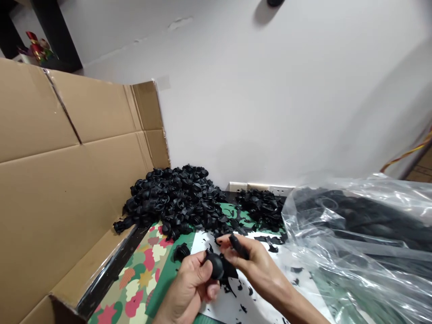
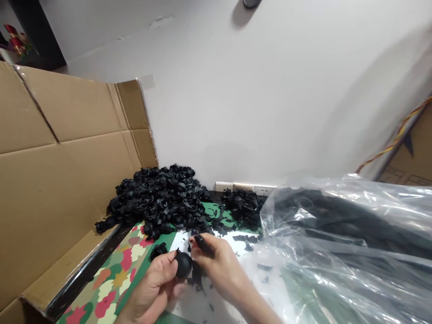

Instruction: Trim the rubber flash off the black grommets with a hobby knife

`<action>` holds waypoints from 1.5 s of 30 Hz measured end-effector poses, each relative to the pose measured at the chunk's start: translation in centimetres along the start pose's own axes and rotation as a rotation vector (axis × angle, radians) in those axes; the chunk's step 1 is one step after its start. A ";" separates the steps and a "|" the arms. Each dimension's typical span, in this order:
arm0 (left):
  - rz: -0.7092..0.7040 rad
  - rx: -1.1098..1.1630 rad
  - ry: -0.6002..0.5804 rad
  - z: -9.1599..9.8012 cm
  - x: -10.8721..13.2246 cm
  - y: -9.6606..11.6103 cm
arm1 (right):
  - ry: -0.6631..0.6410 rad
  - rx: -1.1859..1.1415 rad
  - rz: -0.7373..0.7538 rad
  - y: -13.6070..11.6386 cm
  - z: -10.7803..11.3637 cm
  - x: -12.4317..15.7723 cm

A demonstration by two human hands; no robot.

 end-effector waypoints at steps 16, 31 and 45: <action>-0.169 -0.044 0.175 -0.8 0.1 -1.3 | 0.179 -0.189 0.023 2.3 -0.7 1.9; -0.036 -0.185 0.096 -1.6 -0.7 -2.1 | 0.272 0.113 0.435 0.6 -0.8 2.4; -0.135 -0.434 0.232 -0.9 -0.2 -1.5 | 0.369 0.376 0.108 1.2 -2.0 -0.3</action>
Point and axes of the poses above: each hand's wrist, its own x-axis away from the middle knuckle, its own z-axis out of the back of the hand, y = z × x, the point moved 3 cm from there along -x, towards the middle knuckle, and after that the axes turned 7 degrees about -y, right-handed, at the moved point
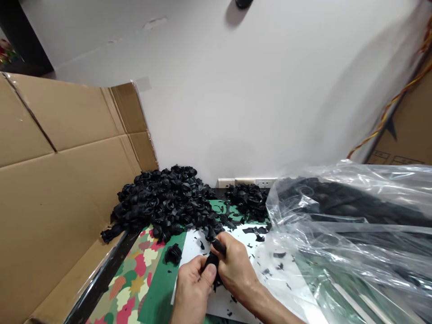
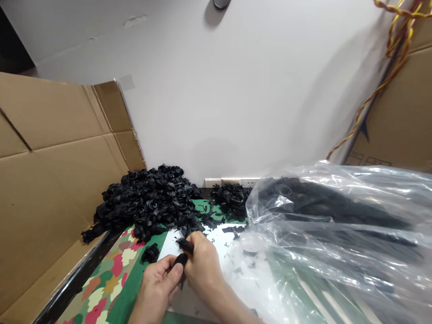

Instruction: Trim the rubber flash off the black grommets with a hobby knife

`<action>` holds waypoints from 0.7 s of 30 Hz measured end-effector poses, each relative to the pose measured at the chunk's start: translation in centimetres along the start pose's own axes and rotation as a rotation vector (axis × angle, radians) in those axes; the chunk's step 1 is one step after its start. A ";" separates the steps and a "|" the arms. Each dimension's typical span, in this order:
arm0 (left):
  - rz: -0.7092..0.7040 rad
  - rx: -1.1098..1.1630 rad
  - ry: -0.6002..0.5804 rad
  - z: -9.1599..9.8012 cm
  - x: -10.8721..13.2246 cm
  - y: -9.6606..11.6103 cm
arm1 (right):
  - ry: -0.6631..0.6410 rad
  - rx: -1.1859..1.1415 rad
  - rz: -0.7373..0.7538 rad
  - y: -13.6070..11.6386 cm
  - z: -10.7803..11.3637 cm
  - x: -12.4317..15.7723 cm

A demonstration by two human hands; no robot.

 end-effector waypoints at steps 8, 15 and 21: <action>0.180 0.175 -0.239 -0.5 1.9 -0.9 | 0.136 0.011 -0.051 1.7 5.0 -3.8; 0.041 0.242 -0.155 0.5 0.4 0.3 | -0.010 -0.041 0.088 1.0 5.6 -1.1; 0.057 0.253 -0.135 0.1 0.4 -0.1 | -0.185 -0.102 0.147 -0.1 5.0 0.8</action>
Point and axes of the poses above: each hand's wrist, its own x-axis away from the middle knuckle, its own z-axis out of the back of the hand, y = z × x, the point moved 3 cm from there along -x, towards the middle knuckle, and after that the axes turned 7 degrees about -y, right-handed, at the moved point
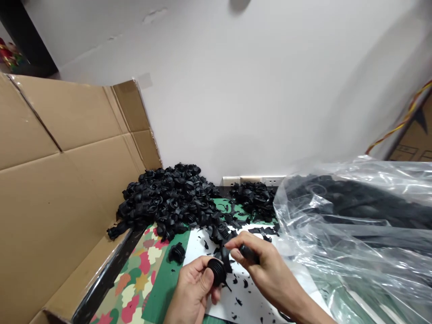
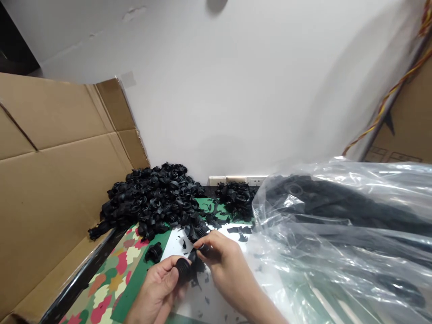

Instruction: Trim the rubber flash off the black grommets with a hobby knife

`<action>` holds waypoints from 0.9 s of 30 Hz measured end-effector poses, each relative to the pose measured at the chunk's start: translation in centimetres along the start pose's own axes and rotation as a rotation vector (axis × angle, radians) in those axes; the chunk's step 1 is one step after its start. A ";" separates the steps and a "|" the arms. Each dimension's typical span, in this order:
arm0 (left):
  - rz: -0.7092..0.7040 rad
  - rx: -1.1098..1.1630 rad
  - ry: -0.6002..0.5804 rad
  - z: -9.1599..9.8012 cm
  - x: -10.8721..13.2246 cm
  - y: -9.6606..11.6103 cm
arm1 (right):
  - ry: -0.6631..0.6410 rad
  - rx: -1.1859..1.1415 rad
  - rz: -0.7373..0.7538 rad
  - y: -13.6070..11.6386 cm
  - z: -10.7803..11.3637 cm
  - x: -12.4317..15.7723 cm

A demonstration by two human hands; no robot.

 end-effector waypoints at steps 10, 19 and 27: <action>0.003 -0.073 -0.028 0.1 -0.6 -0.5 | -0.154 0.344 0.352 -0.8 -1.6 1.2; 0.066 0.025 -0.125 -1.2 0.2 -1.0 | 0.103 0.547 0.171 1.4 -0.5 0.3; 0.022 0.211 0.040 -0.3 0.3 -0.1 | -0.023 -0.028 -0.229 1.3 0.8 -0.2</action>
Point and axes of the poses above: each hand's wrist, its own x-axis away from the middle knuckle, its own z-axis out of the back of the hand, y = z × x, the point moved 3 cm from there along -x, towards the middle knuckle, and after that the axes turned 7 degrees about -y, right-handed, at the moved point
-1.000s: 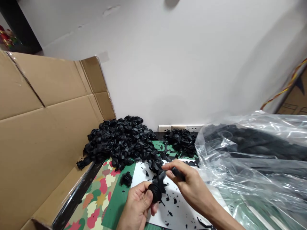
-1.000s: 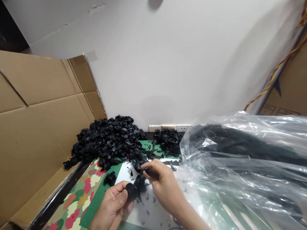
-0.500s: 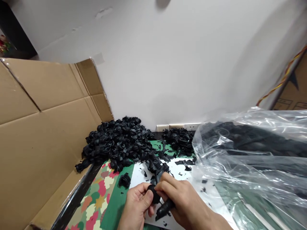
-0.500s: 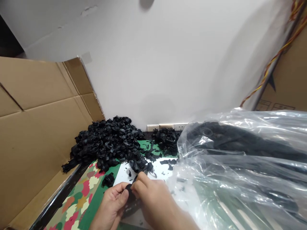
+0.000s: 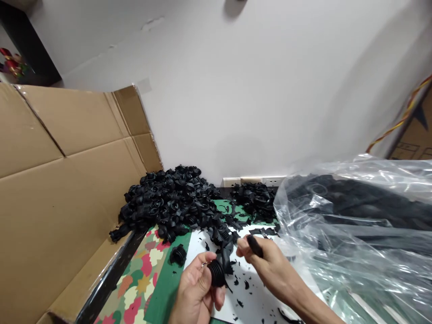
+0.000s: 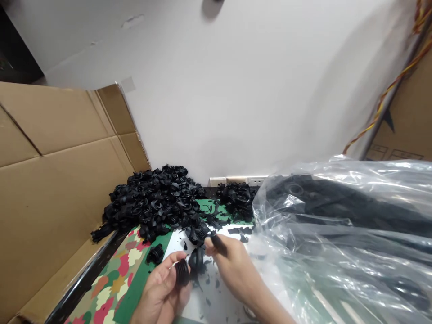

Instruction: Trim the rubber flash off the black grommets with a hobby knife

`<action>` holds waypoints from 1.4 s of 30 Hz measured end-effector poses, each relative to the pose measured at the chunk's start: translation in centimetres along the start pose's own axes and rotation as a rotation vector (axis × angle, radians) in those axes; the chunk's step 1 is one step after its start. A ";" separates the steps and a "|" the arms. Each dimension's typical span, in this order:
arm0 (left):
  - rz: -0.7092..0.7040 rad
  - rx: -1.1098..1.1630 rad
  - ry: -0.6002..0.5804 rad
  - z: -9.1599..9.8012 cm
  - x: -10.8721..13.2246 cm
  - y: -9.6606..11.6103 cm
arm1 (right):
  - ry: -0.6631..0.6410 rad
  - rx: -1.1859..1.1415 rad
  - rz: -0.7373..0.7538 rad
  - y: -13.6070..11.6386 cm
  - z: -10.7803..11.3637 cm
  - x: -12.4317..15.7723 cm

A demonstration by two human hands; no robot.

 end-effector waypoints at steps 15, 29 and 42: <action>-0.020 0.172 0.052 -0.1 -1.0 -0.9 | -0.039 -0.207 0.065 -0.2 -1.7 0.8; 0.010 0.196 0.109 0.0 -1.0 -1.9 | -0.004 0.069 0.184 0.1 -2.4 1.2; -0.132 -0.418 0.338 0.8 -0.8 1.7 | -0.130 0.648 0.547 -0.5 -4.0 2.4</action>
Point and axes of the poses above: each hand's wrist, its own x-axis away from the middle knuckle, its own z-axis out of the back of the hand, y = z × x, the point moved 3 cm from there along -x, towards the middle knuckle, and after that the axes turned 7 degrees about -y, right-handed, at the moved point
